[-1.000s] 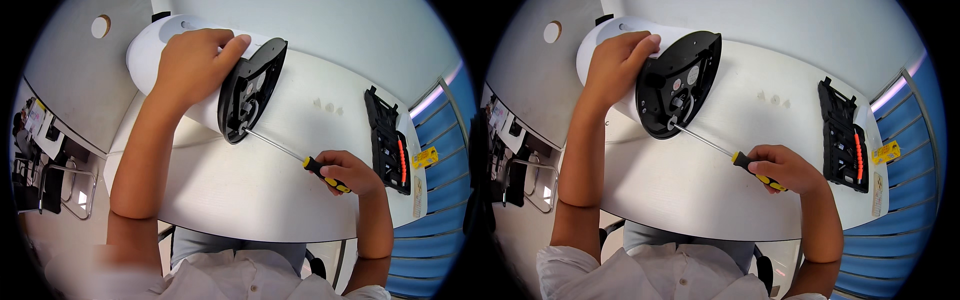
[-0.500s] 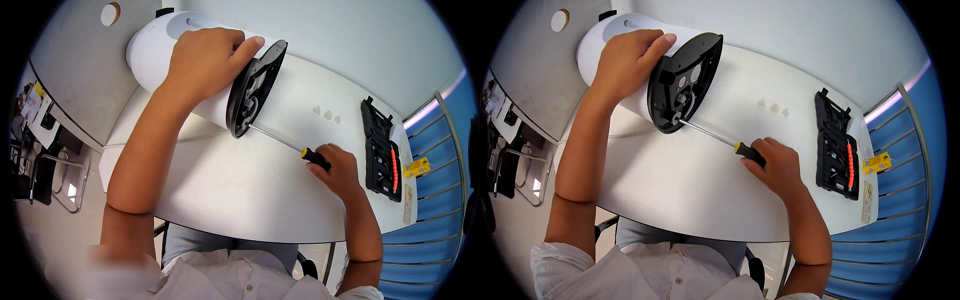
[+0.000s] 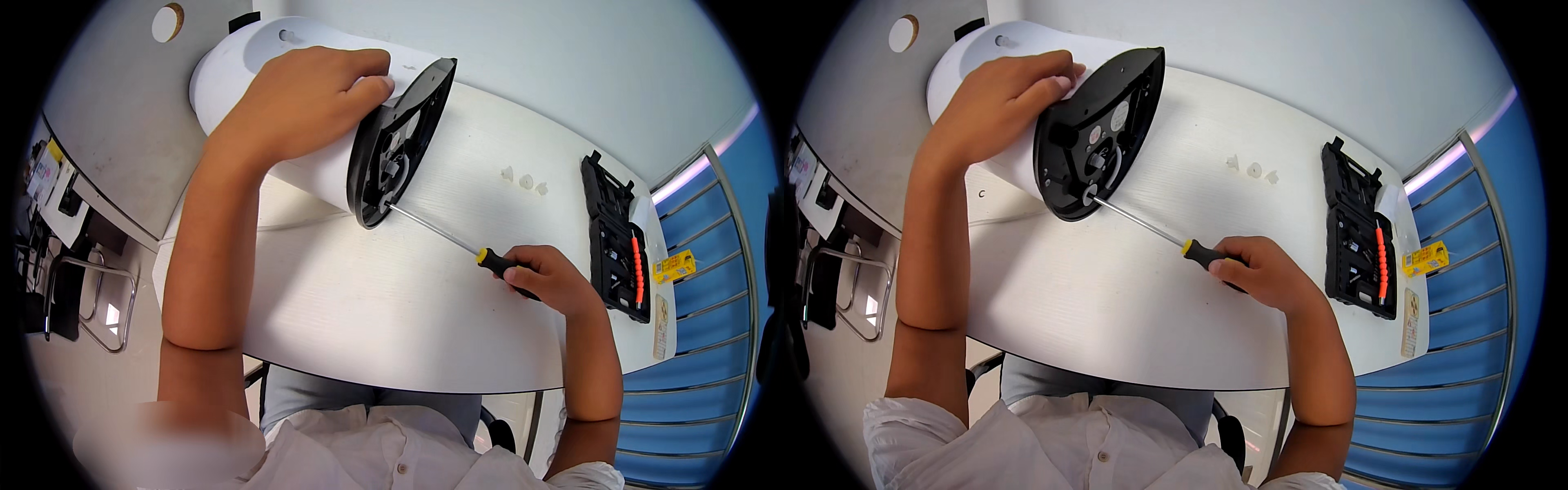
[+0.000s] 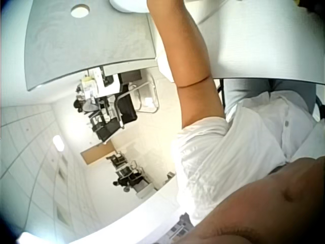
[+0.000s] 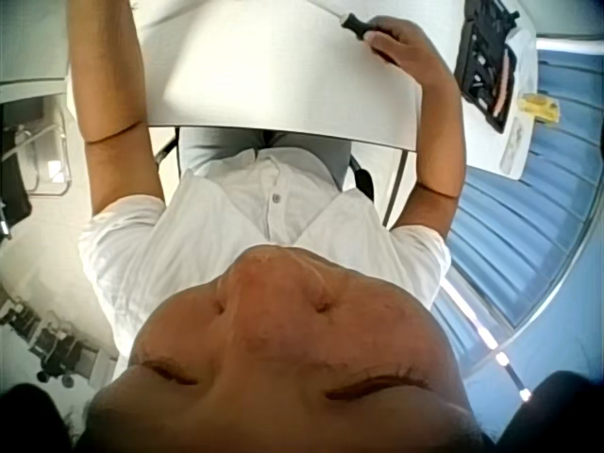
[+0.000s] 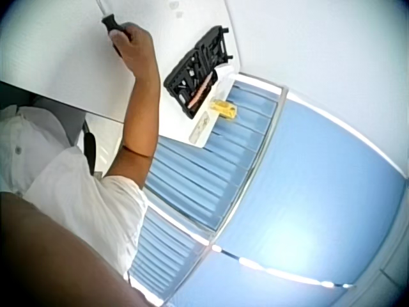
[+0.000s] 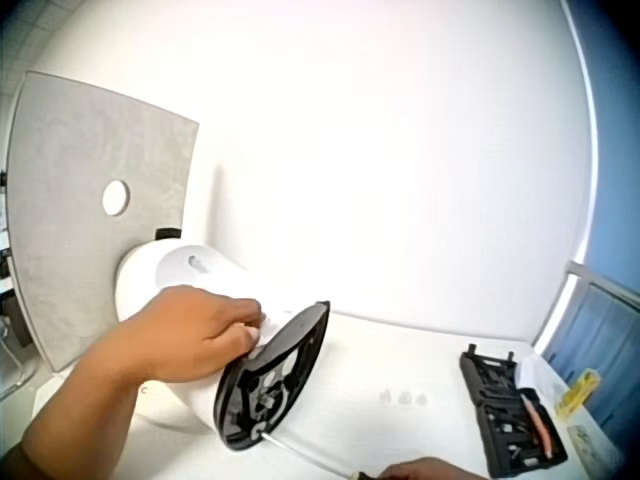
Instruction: The person removes the bottom cover of a white cylindrical appliance using a screwdriver. They unscrew several fasteners from the black base plate, place the screws on the table, and lift the cover away to expose the internal components.
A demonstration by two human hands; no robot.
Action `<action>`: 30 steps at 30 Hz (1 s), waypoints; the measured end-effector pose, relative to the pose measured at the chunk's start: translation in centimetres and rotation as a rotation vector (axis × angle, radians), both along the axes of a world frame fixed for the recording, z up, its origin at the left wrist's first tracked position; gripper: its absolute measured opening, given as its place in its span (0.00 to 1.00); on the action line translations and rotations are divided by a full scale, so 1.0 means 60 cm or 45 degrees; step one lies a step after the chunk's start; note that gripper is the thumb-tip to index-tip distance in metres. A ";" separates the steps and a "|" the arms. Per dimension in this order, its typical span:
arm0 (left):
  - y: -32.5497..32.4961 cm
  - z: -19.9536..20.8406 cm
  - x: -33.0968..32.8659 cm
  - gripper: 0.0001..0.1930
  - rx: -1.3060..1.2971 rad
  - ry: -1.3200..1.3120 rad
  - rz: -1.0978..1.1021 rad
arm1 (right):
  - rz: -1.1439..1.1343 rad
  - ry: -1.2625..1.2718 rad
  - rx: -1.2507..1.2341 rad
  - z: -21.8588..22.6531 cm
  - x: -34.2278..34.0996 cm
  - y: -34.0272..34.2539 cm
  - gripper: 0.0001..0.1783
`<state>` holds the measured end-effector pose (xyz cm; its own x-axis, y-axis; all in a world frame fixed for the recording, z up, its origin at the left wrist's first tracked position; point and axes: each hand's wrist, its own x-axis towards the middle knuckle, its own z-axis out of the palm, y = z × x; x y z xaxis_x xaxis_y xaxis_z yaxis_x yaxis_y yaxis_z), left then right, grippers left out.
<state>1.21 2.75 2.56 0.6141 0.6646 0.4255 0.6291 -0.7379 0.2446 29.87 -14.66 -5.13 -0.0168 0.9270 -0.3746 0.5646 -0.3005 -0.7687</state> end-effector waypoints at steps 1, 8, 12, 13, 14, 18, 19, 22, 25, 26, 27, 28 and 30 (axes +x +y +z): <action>0.000 0.002 -0.002 0.17 -0.029 0.023 -0.025 | 0.037 -0.094 0.064 -0.002 0.000 -0.001 0.08; 0.002 0.008 -0.003 0.17 -0.022 0.063 -0.108 | 0.141 -0.738 0.833 -0.022 -0.020 -0.004 0.15; 0.006 -0.002 -0.007 0.17 -0.024 -0.052 -0.190 | 0.075 -0.639 0.435 -0.006 -0.032 -0.004 0.13; 0.008 -0.006 -0.007 0.17 -0.017 -0.095 -0.227 | 0.055 -0.536 0.380 -0.004 -0.030 -0.005 0.13; 0.010 -0.007 -0.008 0.18 -0.014 -0.101 -0.246 | 0.037 -0.432 0.324 -0.004 -0.027 -0.005 0.13; 0.013 -0.010 -0.004 0.17 0.033 -0.119 -0.290 | -0.034 0.075 -0.067 -0.001 0.003 -0.002 0.13; 0.013 -0.011 -0.003 0.17 0.053 -0.122 -0.289 | -0.038 0.136 -0.085 0.002 0.005 -0.001 0.13; 0.014 -0.010 -0.002 0.17 0.043 -0.115 -0.277 | -0.008 0.083 0.039 -0.005 0.007 -0.001 0.12; 0.014 -0.012 0.001 0.17 0.047 -0.128 -0.265 | 0.082 -0.367 0.482 -0.005 -0.006 -0.008 0.12; 0.014 -0.012 0.001 0.17 0.050 -0.126 -0.260 | 0.117 -0.562 0.669 -0.003 -0.013 -0.009 0.13; 0.015 -0.012 0.002 0.17 0.052 -0.124 -0.256 | 0.106 -0.608 0.665 -0.001 -0.017 -0.008 0.14; 0.016 -0.012 0.002 0.17 0.055 -0.121 -0.253 | 0.093 -0.653 0.660 0.000 -0.022 -0.007 0.15; 0.017 -0.012 0.000 0.17 0.056 -0.106 -0.237 | 0.048 -0.653 0.605 -0.003 -0.030 -0.007 0.16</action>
<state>1.22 3.76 1.84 0.6859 0.5227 0.5063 0.4600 -0.8505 0.2549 28.07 -15.09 -5.28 0.0183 0.9946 0.1022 0.8947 0.0294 -0.4458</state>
